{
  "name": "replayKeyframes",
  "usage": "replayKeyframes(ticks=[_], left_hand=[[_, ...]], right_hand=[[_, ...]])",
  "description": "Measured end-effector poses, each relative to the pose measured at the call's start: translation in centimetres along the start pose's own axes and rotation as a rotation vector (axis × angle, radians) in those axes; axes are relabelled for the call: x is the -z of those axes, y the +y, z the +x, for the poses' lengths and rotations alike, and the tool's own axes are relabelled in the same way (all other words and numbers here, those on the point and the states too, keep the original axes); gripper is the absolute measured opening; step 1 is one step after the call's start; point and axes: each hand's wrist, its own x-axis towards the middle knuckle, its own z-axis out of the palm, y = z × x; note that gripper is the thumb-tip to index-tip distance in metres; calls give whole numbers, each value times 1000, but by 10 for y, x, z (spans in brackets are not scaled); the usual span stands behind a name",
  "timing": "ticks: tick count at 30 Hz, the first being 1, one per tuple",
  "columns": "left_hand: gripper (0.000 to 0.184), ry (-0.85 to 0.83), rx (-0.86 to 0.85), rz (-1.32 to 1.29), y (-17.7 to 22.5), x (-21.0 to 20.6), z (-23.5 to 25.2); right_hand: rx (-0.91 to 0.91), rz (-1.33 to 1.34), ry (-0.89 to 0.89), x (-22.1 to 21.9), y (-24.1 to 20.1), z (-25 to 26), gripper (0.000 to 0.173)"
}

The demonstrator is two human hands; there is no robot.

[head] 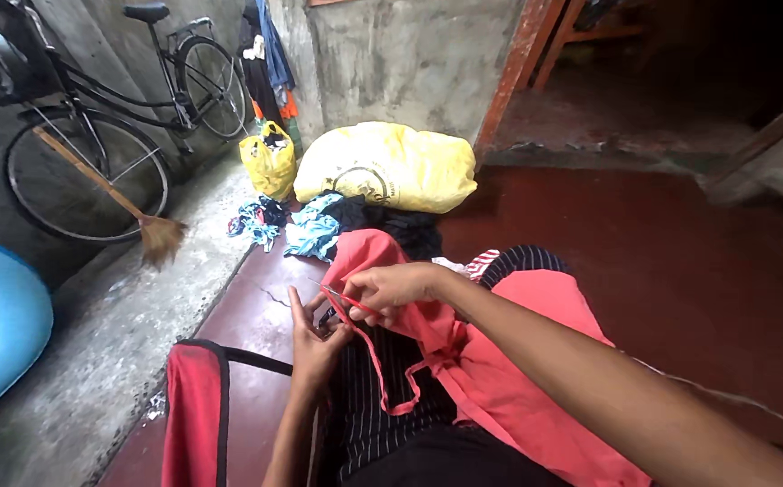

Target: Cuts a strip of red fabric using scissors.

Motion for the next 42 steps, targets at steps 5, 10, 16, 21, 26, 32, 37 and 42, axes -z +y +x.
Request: replayKeyframes(ticks=[5, 10, 16, 21, 26, 32, 37, 42], left_hand=[[133, -88, 77, 92, 3, -5, -7], [83, -99, -185, 525, 5, -9, -19], [46, -556, -359, 1169, 0, -76, -50], [26, -894, -147, 1340, 7, -113, -58], [13, -1402, -414, 849, 85, -129, -61], [12, -1388, -431, 559, 176, -124, -17], [24, -677, -249, 648, 210, -43, 136], [103, 194, 91, 788, 206, 96, 249]], right_hand=[[136, 3, 40, -1, 0, -2, 29], [169, 28, 233, 4, -19, -36, 35], [42, -192, 705, 16, 0, -106, 39], [-69, -181, 899, 3, 26, -164, 40], [-121, -101, 970, -11, 66, -208, 40], [-83, 15, 1086, -29, 96, -231, 49], [-145, -31, 1252, -28, 87, -239, 48], [-66, -22, 1339, -31, 76, -241, 48]])
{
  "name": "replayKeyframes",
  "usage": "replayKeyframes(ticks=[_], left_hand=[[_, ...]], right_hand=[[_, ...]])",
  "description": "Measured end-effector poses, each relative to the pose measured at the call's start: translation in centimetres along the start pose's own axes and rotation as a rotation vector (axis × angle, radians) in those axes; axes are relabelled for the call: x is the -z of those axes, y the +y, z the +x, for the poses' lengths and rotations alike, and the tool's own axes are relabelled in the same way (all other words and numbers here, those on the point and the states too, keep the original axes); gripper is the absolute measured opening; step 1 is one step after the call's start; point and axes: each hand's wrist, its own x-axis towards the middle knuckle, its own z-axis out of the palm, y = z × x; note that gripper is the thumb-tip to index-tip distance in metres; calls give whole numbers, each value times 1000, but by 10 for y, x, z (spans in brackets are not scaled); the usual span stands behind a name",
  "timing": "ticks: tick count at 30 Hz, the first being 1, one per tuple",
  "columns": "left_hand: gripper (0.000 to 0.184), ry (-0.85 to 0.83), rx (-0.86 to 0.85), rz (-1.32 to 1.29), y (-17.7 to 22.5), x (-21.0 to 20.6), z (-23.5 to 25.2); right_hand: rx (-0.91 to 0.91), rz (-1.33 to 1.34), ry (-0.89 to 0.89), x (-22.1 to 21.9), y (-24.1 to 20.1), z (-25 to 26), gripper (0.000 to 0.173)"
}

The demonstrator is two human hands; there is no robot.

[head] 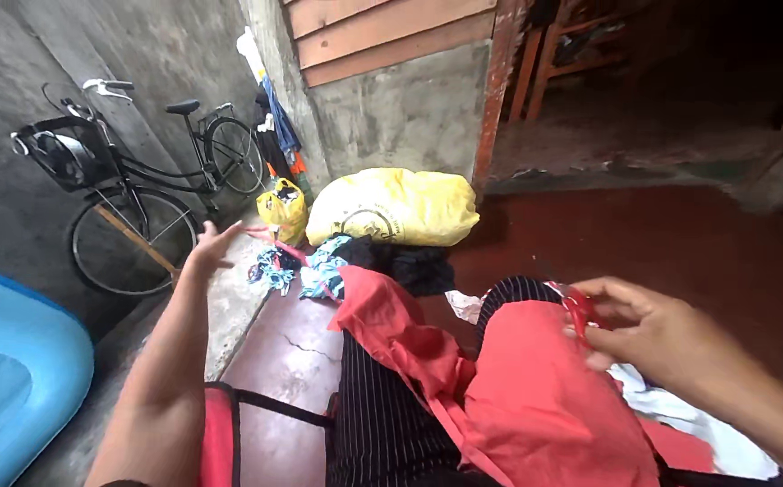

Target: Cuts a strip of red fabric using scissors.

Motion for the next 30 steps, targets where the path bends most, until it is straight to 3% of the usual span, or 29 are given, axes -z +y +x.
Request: replayKeyframes(ticks=[1, 3, 6, 9, 12, 14, 16, 19, 22, 24, 30], left_hand=[[113, 97, 24, -16, -14, 1, 8], [105, 137, -4, -114, -29, -17, 2], [77, -208, -227, 31, -20, -66, -60], [60, -628, -641, 320, -3, -129, -151], [39, -765, -934, 556, -9, -174, -219], [23, -745, -919, 727, -22, -189, -228], [24, -736, -846, 773, -28, -192, -222], [17, -740, -813, 769, -18, -176, -207], [6, -791, -903, 767, -1, -142, -179], [4, -736, -964, 718, 26, -110, -151], [21, -168, -890, 830, 175, 10, -126]], right_hand=[[7, 15, 10, 0, 1, -1, 48], [5, 43, 10, -1, 6, -2, 47], [-5, 81, -10, -6, 4, -3, 45], [-5, 100, -23, -8, 2, -4, 46], [-21, 129, -40, -10, 3, -6, 47], [-30, 130, -57, -11, 3, -6, 47], [-29, 135, -75, -10, 4, -5, 46], [-40, 107, -90, -11, 5, -5, 44], [-6, 59, -95, -11, 6, -5, 45], [22, 50, -79, -10, 4, -5, 46], [29, 127, -78, -14, 3, -7, 45]])
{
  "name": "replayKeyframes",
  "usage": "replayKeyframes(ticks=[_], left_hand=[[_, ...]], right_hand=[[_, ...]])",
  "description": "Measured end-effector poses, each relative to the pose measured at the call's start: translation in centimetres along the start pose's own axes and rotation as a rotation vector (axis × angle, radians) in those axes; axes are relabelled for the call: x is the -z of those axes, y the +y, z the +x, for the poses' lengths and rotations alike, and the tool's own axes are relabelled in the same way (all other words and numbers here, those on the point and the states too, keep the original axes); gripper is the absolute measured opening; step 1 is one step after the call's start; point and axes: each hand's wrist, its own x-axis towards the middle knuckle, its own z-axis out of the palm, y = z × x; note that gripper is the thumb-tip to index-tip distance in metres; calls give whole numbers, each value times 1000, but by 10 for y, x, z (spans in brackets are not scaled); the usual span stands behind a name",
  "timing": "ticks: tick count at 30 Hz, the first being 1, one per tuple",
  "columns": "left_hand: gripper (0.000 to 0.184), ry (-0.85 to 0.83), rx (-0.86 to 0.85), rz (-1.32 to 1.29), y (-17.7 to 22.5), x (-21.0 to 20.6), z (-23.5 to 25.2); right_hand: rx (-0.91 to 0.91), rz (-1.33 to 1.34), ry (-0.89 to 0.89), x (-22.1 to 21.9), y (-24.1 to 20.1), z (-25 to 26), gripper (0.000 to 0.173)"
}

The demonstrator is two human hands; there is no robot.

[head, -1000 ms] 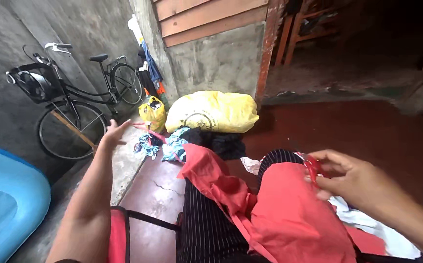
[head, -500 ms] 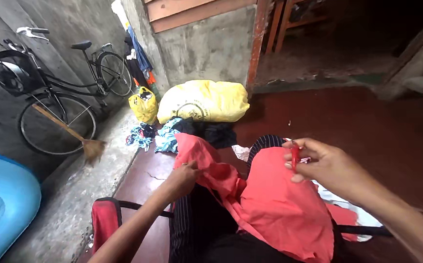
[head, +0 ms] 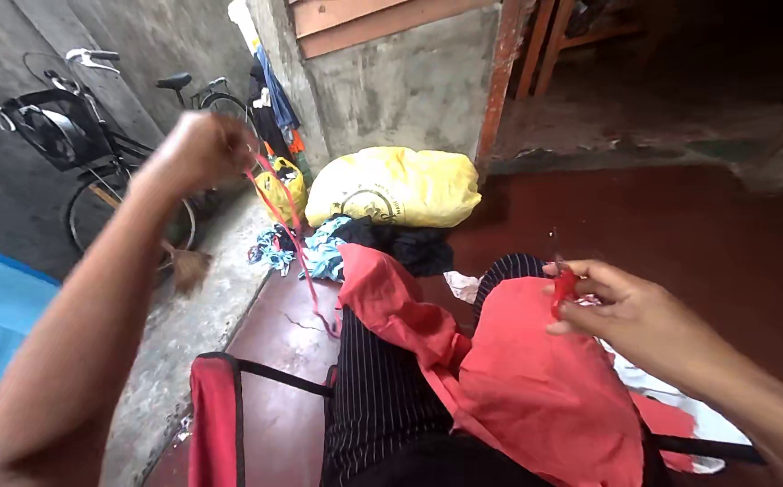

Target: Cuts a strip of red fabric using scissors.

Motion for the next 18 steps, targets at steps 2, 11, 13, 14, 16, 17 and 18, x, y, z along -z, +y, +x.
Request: replayKeyframes(ticks=[2, 11, 13, 14, 16, 17, 18], left_hand=[[28, 93, 83, 42, -6, 43, 11], [17, 112, 89, 230, -14, 80, -8], [10, 30, 83, 250, -6, 69, -29], [8, -5, 81, 249, -3, 65, -39], [7, -45, 82, 264, -6, 58, -61], [6, -55, 94, 272, -8, 56, -73], [6, -58, 114, 277, -11, 55, -85]], right_hand=[[11, 7, -12, 0, 4, 0, 46], [84, -7, -63, 3, 16, 0, 48], [87, -13, -67, 5, 14, -1, 49], [86, -12, -67, 6, 14, -1, 48], [72, -11, -65, 8, 11, -1, 46], [66, -14, -65, 8, 9, -1, 45], [68, -20, -65, 7, 8, -2, 45]])
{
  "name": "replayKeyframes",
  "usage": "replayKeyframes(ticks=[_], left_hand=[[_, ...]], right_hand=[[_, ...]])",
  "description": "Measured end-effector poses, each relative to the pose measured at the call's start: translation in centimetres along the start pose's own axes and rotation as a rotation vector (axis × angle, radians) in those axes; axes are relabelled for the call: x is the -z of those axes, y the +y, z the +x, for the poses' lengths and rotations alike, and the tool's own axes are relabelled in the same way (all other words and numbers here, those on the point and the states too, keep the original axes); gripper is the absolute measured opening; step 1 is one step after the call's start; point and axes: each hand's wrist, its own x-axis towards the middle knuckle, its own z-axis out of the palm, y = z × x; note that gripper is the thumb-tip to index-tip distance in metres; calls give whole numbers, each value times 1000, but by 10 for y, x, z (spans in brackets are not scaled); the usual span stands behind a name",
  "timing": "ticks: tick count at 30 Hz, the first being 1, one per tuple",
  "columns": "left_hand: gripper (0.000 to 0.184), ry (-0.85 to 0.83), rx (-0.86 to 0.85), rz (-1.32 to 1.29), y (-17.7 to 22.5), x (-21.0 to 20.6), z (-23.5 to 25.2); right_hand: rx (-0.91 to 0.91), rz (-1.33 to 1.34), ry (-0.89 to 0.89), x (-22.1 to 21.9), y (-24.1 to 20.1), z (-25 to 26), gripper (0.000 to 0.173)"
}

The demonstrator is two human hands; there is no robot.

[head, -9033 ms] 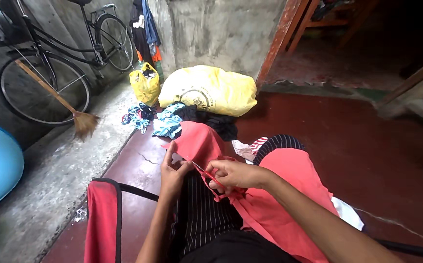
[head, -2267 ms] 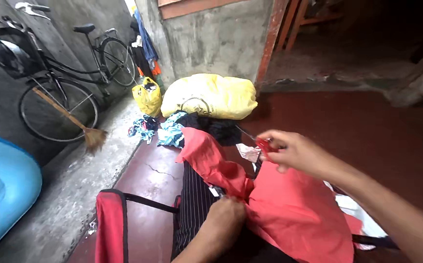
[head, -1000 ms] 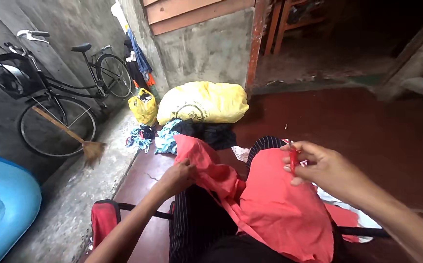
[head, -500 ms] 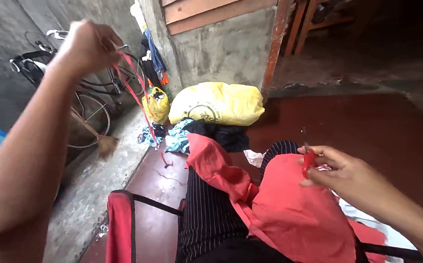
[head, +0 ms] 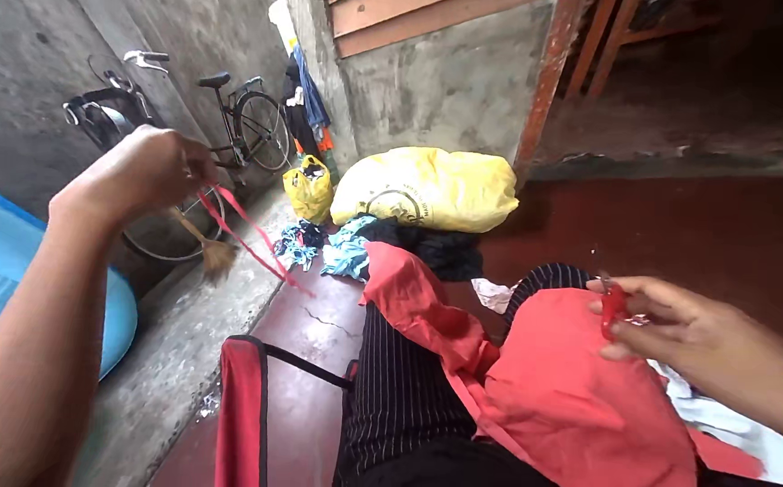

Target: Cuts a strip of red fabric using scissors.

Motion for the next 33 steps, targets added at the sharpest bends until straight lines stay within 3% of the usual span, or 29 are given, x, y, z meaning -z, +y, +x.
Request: replayKeyframes(ticks=[6, 11, 15, 19, 21, 24, 28, 31, 33], left_hand=[[4, -38, 97, -25, -28, -15, -47], [7, -68, 150, -279, -37, -45, -52], [9, -207, 177, -483, -48, -104, -33], [5, -196, 257, -243, -93, -169, 14], [10, -94, 330, -149, -126, -171, 44], [20, 136, 397, -86, -150, -110, 92], [32, 349, 368, 1, -145, -26, 135], [54, 394, 435, -50, -140, -46, 137], [91, 185, 472, -196, -144, -106, 123]], right_hand=[[30, -24, -34, -4, -2, 0, 48], [3, -20, -76, -8, 4, -1, 49], [-23, 7, -134, -15, 15, 0, 53], [-60, -31, -201, -26, 13, 0, 47], [-74, -38, -218, -30, 9, 1, 45], [-97, -3, -218, -28, 9, 1, 49], [-151, 42, -217, -30, 11, -7, 49], [-150, 34, -241, -33, 17, -9, 50], [-153, 33, -279, -38, 18, -13, 49]])
